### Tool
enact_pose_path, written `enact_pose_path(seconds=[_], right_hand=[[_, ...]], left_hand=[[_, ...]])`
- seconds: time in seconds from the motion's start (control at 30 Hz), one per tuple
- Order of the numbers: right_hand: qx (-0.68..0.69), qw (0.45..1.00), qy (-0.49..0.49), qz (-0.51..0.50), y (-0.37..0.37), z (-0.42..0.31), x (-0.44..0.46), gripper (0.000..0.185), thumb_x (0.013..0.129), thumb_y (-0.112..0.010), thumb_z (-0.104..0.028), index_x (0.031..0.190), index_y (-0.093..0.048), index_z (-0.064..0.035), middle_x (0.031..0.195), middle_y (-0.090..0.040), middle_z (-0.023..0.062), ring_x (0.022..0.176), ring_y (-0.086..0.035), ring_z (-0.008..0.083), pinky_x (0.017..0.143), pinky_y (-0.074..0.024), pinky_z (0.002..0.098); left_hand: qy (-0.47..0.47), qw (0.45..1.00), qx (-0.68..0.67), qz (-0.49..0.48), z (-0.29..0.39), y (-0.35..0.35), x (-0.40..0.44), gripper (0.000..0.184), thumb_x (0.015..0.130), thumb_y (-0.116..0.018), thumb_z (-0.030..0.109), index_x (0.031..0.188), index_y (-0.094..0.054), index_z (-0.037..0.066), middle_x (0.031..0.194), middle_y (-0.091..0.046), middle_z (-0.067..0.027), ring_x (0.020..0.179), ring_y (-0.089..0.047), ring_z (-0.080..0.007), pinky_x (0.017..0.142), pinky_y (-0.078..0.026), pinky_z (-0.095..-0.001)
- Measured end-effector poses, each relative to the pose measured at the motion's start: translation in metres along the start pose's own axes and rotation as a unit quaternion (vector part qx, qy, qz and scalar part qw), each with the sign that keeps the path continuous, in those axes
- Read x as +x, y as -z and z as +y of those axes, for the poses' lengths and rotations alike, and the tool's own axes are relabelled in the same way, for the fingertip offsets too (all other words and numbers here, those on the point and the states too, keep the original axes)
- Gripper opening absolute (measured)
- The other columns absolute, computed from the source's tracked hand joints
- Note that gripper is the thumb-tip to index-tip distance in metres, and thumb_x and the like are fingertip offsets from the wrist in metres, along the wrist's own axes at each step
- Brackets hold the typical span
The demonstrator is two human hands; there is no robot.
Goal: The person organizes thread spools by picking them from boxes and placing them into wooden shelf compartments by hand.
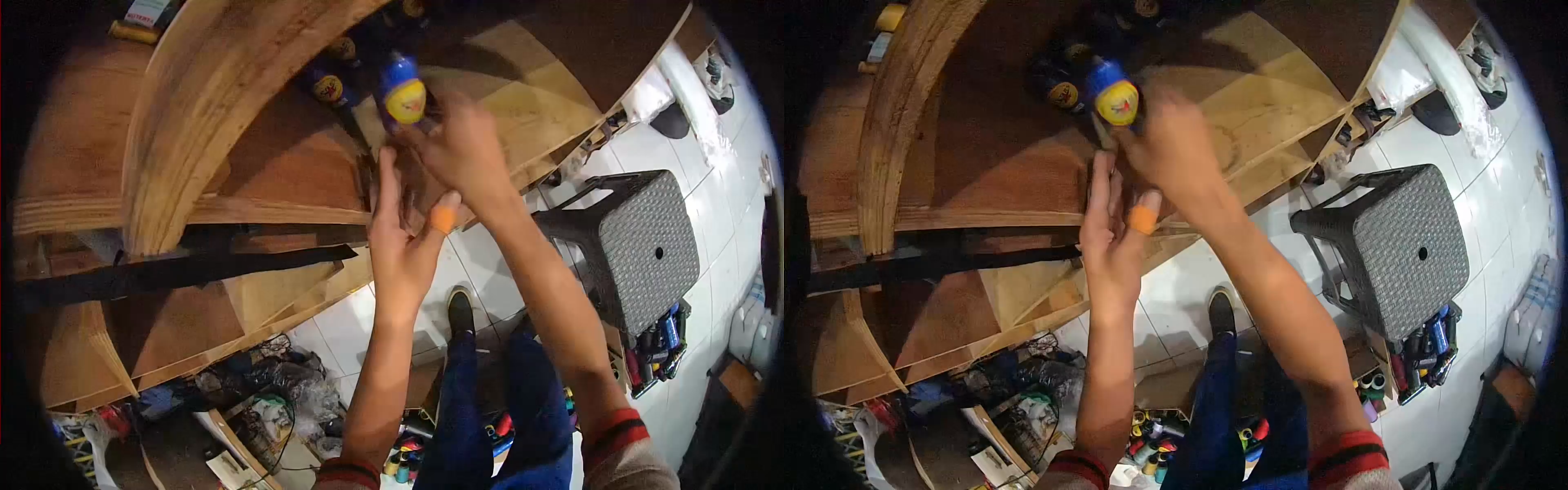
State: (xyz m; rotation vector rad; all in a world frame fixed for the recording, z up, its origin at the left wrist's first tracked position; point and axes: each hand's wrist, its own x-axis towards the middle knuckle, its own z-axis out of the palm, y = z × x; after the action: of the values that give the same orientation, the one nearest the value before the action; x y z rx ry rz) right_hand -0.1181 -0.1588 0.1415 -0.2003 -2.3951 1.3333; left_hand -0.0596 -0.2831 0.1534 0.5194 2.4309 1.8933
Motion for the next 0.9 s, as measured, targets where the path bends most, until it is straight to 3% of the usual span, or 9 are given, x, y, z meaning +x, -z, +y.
enact_pose_path(seconds=[0.03, 0.1, 0.2, 0.4, 0.5, 0.7, 0.77, 0.83, 0.9], right_hand=[[-0.039, 0.999, 0.007, -0.032, -0.012, 0.003, 0.023, 0.041, 0.072, -0.071, -0.02, 0.102, -0.056, 0.0044, 0.097, -0.062, 0.0245, 0.094, -0.06, 0.0386, 0.079, -0.0494, 0.0418], [-0.104, 0.985, 0.061, 0.127, -0.057, 0.019, 0.047, 0.033, 0.075, -0.068, -0.017, 0.099, -0.057, 0.0029, 0.094, -0.063, 0.0239, 0.094, -0.06, 0.038, 0.077, -0.0506, 0.0422], [-0.016, 0.999, -0.042, 0.006, -0.07, 0.016, 0.081, 0.028, 0.075, -0.064, -0.011, 0.099, -0.059, 0.0013, 0.095, -0.063, 0.0242, 0.094, -0.061, 0.0374, 0.077, -0.0515, 0.0415], [-0.078, 0.995, 0.05, 0.037, -0.088, 0.028, 0.089, 0.029, 0.075, -0.061, -0.003, 0.104, -0.059, 0.0019, 0.096, -0.064, 0.0227, 0.089, -0.062, 0.0386, 0.074, -0.0534, 0.0414], [-0.042, 0.993, -0.08, -0.072, -0.074, 0.019, 0.086, 0.033, 0.074, -0.061, -0.003, 0.107, -0.058, 0.0011, 0.098, -0.063, 0.0234, 0.09, -0.062, 0.0392, 0.076, -0.0531, 0.0416], [-0.042, 0.999, 0.01, 0.021, -0.082, 0.036, 0.08, 0.038, 0.079, -0.062, -0.014, 0.114, -0.055, -0.0018, 0.098, -0.062, 0.026, 0.09, -0.061, 0.0414, 0.078, -0.0513, 0.0447], [-0.117, 0.982, 0.094, 0.112, -0.078, 0.041, 0.063, 0.035, 0.081, -0.062, -0.019, 0.111, -0.057, -0.0029, 0.098, -0.062, 0.0254, 0.089, -0.061, 0.0421, 0.078, -0.0509, 0.0448], [0.076, 0.994, -0.02, 0.079, -0.031, 0.026, 0.023, 0.037, 0.08, -0.064, -0.026, 0.107, -0.059, -0.001, 0.094, -0.064, 0.0235, 0.086, -0.063, 0.0407, 0.076, -0.0519, 0.0415], [0.221, 0.96, -0.035, 0.166, 0.005, 0.028, -0.039, 0.027, 0.082, -0.059, -0.019, 0.1, -0.063, 0.0022, 0.087, -0.066, 0.0189, 0.077, -0.067, 0.0323, 0.072, -0.053, 0.039]], left_hand=[[0.039, 0.998, -0.038, 0.0, 0.002, -0.001, -0.005, 0.072, 0.085, -0.064, 0.006, 0.141, -0.022, -0.007, 0.138, -0.037, -0.0191, 0.123, -0.038, -0.0189, 0.102, -0.031, -0.0284], [0.113, 0.987, -0.113, 0.0, 0.01, -0.003, -0.016, 0.065, 0.087, -0.059, 0.004, 0.141, -0.024, -0.006, 0.144, -0.029, -0.0213, 0.133, -0.03, -0.0254, 0.109, -0.023, -0.034], [0.115, 0.987, -0.115, -0.008, -0.003, 0.004, -0.027, 0.064, 0.087, -0.06, 0.005, 0.141, -0.026, -0.004, 0.141, -0.034, -0.0197, 0.131, -0.035, -0.0261, 0.105, -0.031, -0.0352], [0.105, 0.986, -0.127, -0.032, -0.01, 0.016, -0.033, 0.059, 0.087, -0.058, -0.001, 0.139, -0.031, -0.002, 0.141, -0.035, -0.0189, 0.132, -0.034, -0.0277, 0.105, -0.033, -0.0371], [0.113, 0.984, -0.136, -0.016, -0.007, 0.016, -0.033, 0.057, 0.087, -0.058, -0.001, 0.138, -0.032, -0.003, 0.141, -0.036, -0.0187, 0.131, -0.035, -0.0272, 0.104, -0.034, -0.0357], [0.078, 0.993, -0.085, -0.008, -0.009, 0.014, -0.033, 0.046, 0.088, -0.052, -0.002, 0.132, -0.04, -0.004, 0.135, -0.044, -0.0196, 0.127, -0.041, -0.0283, 0.105, -0.034, -0.0382], [0.065, 0.998, -0.02, -0.004, -0.007, 0.011, -0.038, 0.041, 0.09, -0.052, 0.004, 0.129, -0.044, -0.003, 0.129, -0.049, -0.0189, 0.12, -0.048, -0.0284, 0.096, -0.043, -0.036], [0.066, 0.997, -0.029, 0.007, -0.005, -0.001, -0.045, 0.034, 0.09, -0.051, 0.005, 0.123, -0.047, -0.005, 0.122, -0.053, -0.0186, 0.11, -0.055, -0.0275, 0.09, -0.047, -0.035], [0.104, 0.992, -0.061, -0.041, -0.001, -0.015, -0.059, 0.028, 0.091, -0.049, 0.006, 0.116, -0.048, -0.006, 0.114, -0.056, -0.0178, 0.1, -0.059, -0.0254, 0.085, -0.049, -0.0351]])
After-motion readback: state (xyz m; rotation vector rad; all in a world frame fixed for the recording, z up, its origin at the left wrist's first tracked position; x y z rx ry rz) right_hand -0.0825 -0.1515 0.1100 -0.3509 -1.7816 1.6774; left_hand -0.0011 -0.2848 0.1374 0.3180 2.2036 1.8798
